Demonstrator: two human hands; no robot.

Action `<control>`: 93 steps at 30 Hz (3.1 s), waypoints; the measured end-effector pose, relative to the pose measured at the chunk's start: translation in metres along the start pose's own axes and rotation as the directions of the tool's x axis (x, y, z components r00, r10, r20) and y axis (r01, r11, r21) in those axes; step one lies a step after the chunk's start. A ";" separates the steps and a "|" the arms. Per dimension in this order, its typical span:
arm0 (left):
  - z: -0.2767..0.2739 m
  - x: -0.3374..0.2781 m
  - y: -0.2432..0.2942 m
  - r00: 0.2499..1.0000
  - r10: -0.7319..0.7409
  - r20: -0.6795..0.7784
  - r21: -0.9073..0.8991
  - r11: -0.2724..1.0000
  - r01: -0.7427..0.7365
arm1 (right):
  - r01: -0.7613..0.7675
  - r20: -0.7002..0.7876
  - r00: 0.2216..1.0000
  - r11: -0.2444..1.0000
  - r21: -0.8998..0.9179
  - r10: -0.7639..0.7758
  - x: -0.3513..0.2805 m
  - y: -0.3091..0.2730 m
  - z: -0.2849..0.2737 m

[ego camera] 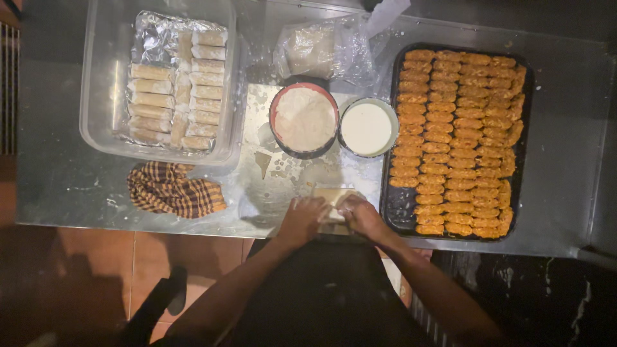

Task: The person prepares spring rolls by hand. They take a wrapper, place filling, roll it, dip it in liquid, coat it in powder, and place it in a container. This process is repeated multiple times.

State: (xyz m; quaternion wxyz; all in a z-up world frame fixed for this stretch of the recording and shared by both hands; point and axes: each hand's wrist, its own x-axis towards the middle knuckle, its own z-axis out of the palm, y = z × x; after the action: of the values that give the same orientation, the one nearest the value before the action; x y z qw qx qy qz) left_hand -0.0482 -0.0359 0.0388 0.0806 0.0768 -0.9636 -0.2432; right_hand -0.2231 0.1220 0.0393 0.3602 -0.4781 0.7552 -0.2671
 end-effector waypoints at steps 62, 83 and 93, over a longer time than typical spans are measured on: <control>-0.014 0.065 -0.016 0.957 -0.130 0.261 0.059 0.991 0.119 | 0.157 0.086 0.987 0.945 -0.288 -0.138 0.060 -0.011 -0.048; -0.081 0.091 -0.006 0.934 0.169 0.315 -0.502 0.865 0.013 | 0.065 0.463 0.875 0.980 0.186 -0.145 0.032 -0.088 -0.166; -0.093 0.003 -0.005 0.737 -0.434 0.518 -0.751 0.183 0.635 | -0.035 0.189 0.966 0.813 -0.581 0.177 0.116 -0.017 -0.220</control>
State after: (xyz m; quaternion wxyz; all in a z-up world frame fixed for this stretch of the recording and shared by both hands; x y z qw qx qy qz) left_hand -0.0321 -0.0829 0.1180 -0.0731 0.3299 -0.5860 -0.7365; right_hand -0.4234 0.0220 0.1501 0.3011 -0.5489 0.7781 0.0512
